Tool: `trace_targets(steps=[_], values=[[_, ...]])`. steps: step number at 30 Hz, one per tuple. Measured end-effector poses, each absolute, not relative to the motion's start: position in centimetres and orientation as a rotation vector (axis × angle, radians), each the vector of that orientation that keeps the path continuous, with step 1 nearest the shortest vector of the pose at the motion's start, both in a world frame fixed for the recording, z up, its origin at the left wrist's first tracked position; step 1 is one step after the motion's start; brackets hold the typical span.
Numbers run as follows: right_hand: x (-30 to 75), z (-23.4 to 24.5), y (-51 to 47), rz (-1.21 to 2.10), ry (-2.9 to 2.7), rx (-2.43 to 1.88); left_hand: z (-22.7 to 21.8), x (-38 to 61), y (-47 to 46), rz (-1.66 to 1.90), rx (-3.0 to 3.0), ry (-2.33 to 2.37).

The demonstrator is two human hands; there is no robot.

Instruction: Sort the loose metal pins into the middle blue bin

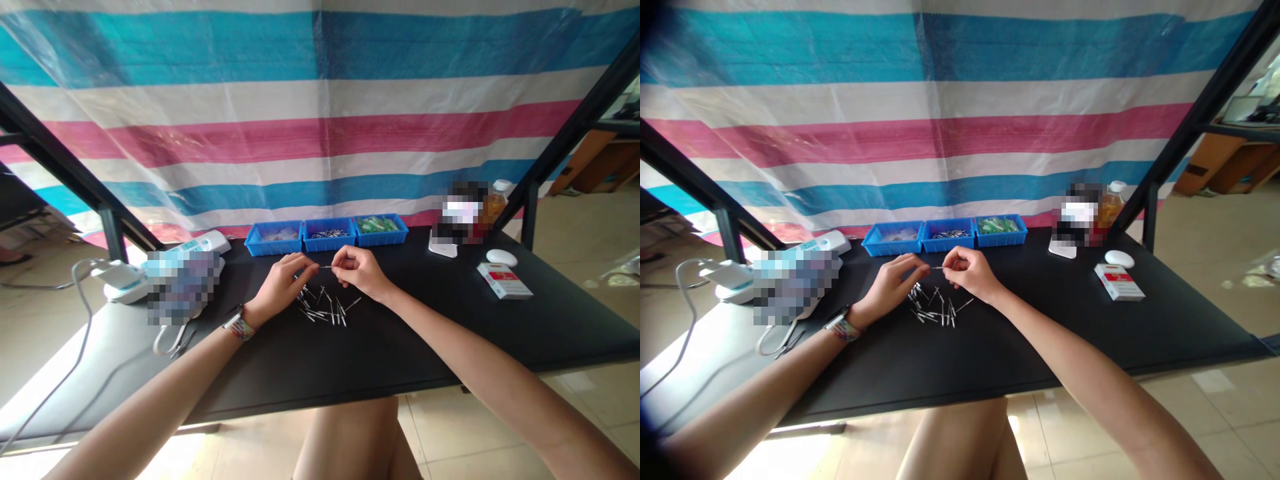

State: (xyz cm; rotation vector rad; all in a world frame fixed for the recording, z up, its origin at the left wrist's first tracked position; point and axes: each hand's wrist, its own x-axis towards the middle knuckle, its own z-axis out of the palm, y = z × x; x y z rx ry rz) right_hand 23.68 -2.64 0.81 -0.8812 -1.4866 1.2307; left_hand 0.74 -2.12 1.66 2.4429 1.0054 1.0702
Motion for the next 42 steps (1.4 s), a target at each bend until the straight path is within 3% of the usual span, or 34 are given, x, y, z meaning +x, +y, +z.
trace_targets(steps=[10,16,24,42], values=[[25.5,1.1,1.2,0.817,-1.357,-1.091,2.0,0.6,-2.4,1.056,2.387,1.064],[26.5,-0.1,1.4,0.632,-1.639,-1.15,2.0,0.5,-2.3,1.025,2.424,1.059],[23.5,-0.1,-2.6,0.644,-2.233,-0.822,1.9,0.6,-2.7,1.073,2.274,1.127],[23.9,-0.4,-2.5,0.502,-2.197,-1.077,2.1,0.8,-2.8,1.026,2.327,1.126]])
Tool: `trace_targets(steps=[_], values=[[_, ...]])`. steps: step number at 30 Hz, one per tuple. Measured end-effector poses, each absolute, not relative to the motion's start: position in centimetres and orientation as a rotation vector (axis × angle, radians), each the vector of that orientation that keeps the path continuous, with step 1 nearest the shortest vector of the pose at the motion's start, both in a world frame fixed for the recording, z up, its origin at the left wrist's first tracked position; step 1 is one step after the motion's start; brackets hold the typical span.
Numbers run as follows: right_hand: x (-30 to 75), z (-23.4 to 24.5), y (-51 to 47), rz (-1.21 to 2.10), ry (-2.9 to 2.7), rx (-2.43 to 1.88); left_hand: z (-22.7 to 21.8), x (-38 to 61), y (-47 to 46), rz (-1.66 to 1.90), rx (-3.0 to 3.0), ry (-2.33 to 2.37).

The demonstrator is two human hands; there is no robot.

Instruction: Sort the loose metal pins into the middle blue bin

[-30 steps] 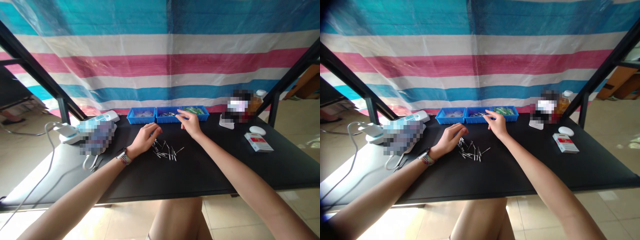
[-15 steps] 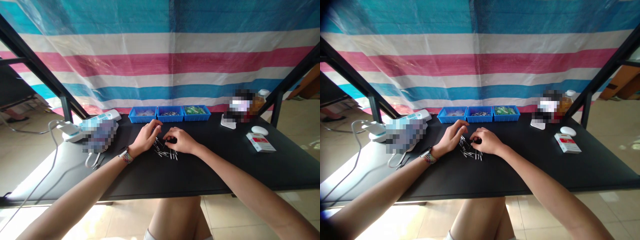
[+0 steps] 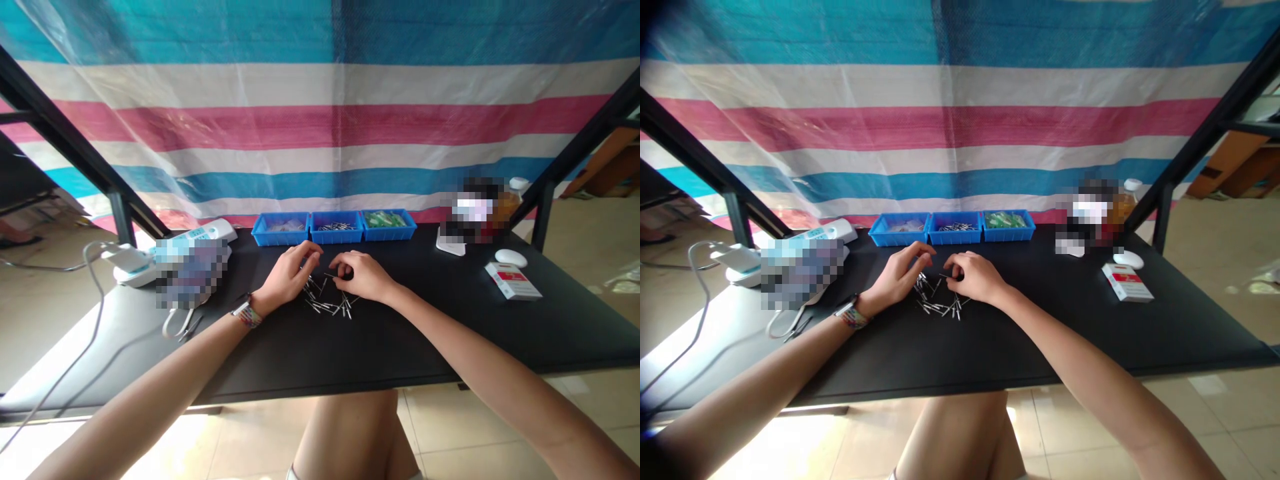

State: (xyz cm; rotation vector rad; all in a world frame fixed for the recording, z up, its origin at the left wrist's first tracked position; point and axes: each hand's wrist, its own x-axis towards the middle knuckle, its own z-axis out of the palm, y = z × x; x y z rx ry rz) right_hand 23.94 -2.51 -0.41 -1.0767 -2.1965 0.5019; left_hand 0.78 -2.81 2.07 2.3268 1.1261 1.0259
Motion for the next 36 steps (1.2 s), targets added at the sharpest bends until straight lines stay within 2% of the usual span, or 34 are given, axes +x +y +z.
trace_targets(steps=[6,13,17,36], values=[[24.3,-0.6,-2.1,0.515,-2.153,-1.017,1.9,0.7,-2.4,1.023,2.356,1.121],[24.5,-0.5,-1.3,0.944,-1.773,-0.868,1.4,0.6,-1.9,1.049,2.421,0.991],[24.2,-0.6,-1.4,1.063,-1.662,-0.828,1.5,0.7,-2.0,1.053,2.445,0.954],[24.1,0.1,-1.5,1.13,-1.522,-0.846,1.7,0.7,-2.1,1.126,2.395,1.017]])
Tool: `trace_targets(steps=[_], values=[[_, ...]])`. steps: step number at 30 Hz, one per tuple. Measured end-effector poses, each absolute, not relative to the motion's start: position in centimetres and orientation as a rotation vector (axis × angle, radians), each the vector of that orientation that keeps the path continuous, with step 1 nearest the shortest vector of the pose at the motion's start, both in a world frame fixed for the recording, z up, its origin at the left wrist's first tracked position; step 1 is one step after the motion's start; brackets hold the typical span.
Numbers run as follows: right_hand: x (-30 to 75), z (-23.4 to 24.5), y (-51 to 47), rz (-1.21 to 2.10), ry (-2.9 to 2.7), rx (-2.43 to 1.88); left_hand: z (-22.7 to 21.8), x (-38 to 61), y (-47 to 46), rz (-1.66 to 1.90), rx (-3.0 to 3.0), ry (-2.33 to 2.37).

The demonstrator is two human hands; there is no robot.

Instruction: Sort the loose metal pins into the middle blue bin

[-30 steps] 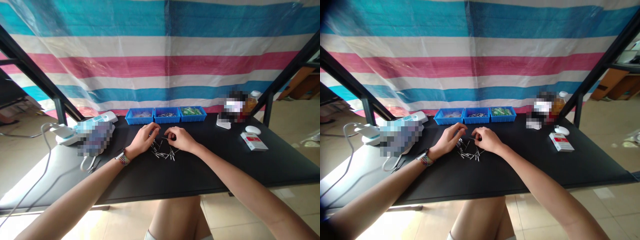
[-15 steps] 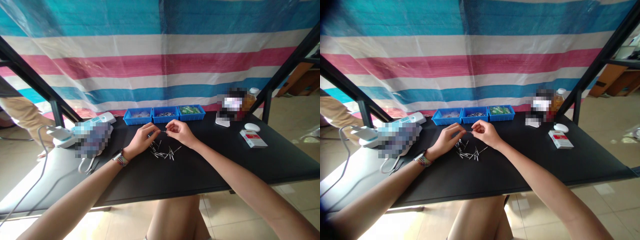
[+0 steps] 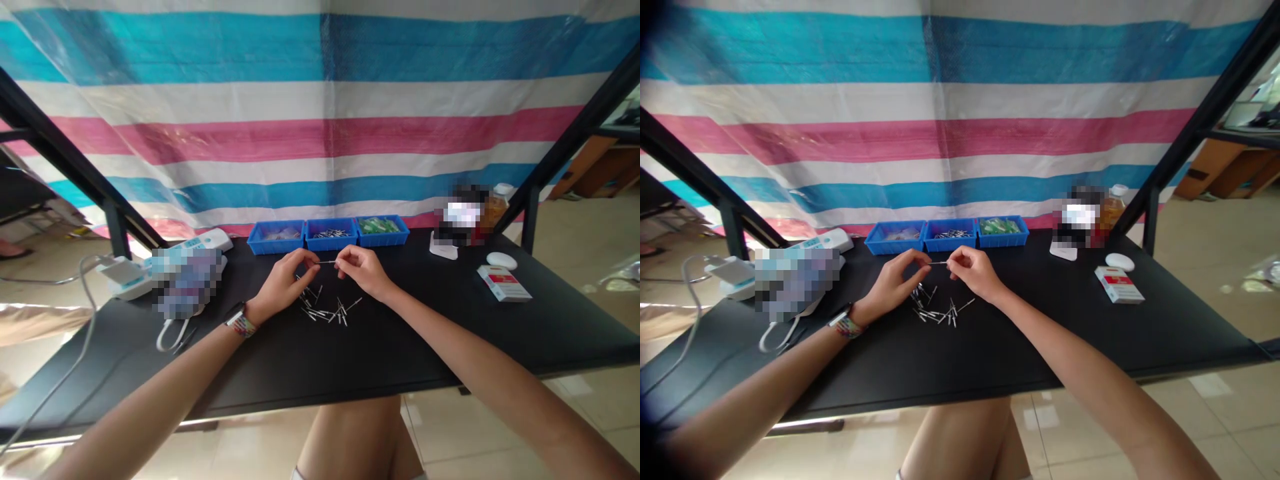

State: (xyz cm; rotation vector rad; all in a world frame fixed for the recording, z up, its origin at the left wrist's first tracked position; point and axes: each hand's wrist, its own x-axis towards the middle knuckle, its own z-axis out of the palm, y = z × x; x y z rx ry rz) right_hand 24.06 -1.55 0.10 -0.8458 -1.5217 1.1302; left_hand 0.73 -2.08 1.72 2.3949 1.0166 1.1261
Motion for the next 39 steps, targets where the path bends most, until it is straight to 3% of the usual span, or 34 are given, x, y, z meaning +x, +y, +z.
trace_targets(steps=[22,29,33,39], values=[[24.0,0.6,-2.3,1.207,-1.46,-0.838,1.9,0.8,-2.3,1.096,2.424,1.017],[24.4,0.9,0.6,0.921,-1.282,-1.009,1.9,0.7,-2.6,1.207,2.301,1.106],[24.6,0.0,0.2,0.714,-1.655,-1.075,2.0,0.6,-2.5,1.211,2.304,1.112],[23.1,-0.9,-2.3,0.528,-2.257,-0.846,1.9,0.6,-2.4,1.195,2.314,1.091]])
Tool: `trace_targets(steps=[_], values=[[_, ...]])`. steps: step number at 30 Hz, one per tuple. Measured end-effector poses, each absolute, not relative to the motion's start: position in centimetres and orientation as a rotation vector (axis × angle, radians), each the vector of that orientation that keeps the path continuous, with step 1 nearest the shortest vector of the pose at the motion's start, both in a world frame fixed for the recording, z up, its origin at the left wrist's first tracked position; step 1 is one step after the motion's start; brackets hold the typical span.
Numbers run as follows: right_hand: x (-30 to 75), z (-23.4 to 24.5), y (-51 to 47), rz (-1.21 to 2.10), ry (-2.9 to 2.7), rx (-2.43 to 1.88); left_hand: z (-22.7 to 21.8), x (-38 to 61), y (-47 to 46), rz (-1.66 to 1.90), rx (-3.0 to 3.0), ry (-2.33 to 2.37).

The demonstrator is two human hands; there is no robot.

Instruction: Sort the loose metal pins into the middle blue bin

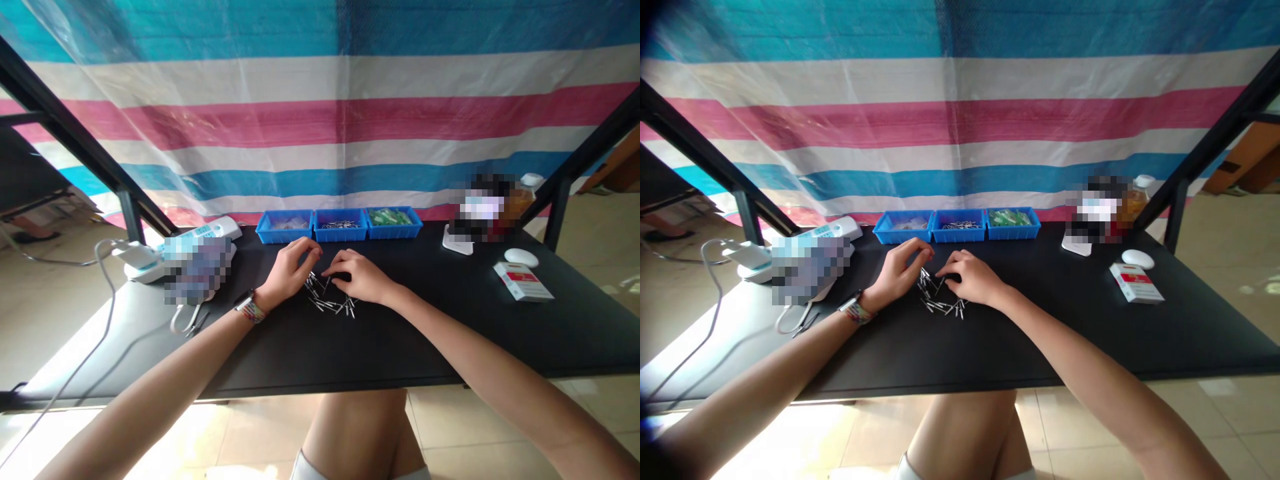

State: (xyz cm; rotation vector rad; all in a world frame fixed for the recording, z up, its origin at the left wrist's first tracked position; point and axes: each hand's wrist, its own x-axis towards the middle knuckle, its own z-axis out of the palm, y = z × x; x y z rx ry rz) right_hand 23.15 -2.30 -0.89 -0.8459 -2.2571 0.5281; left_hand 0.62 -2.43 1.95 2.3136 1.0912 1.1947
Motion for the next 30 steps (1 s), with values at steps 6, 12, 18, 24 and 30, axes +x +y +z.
trace_targets(steps=[6,12,18,24,30], values=[[24.0,-0.6,-1.4,0.589,-2.282,-0.832,1.6,0.6,-2.3,1.147,2.334,1.079],[24.5,-0.1,-1.4,0.971,-1.847,-0.896,1.7,0.7,-2.3,1.001,2.406,1.008],[23.9,0.2,-1.6,1.206,-1.546,-0.833,1.6,0.6,-2.1,1.009,2.431,0.96],[23.9,0.1,-1.7,1.258,-1.511,-0.842,1.6,0.6,-2.0,1.058,2.432,0.957],[23.6,0.3,-1.9,1.258,-1.465,-0.824,1.7,0.7,-2.1,1.028,2.449,0.998]])
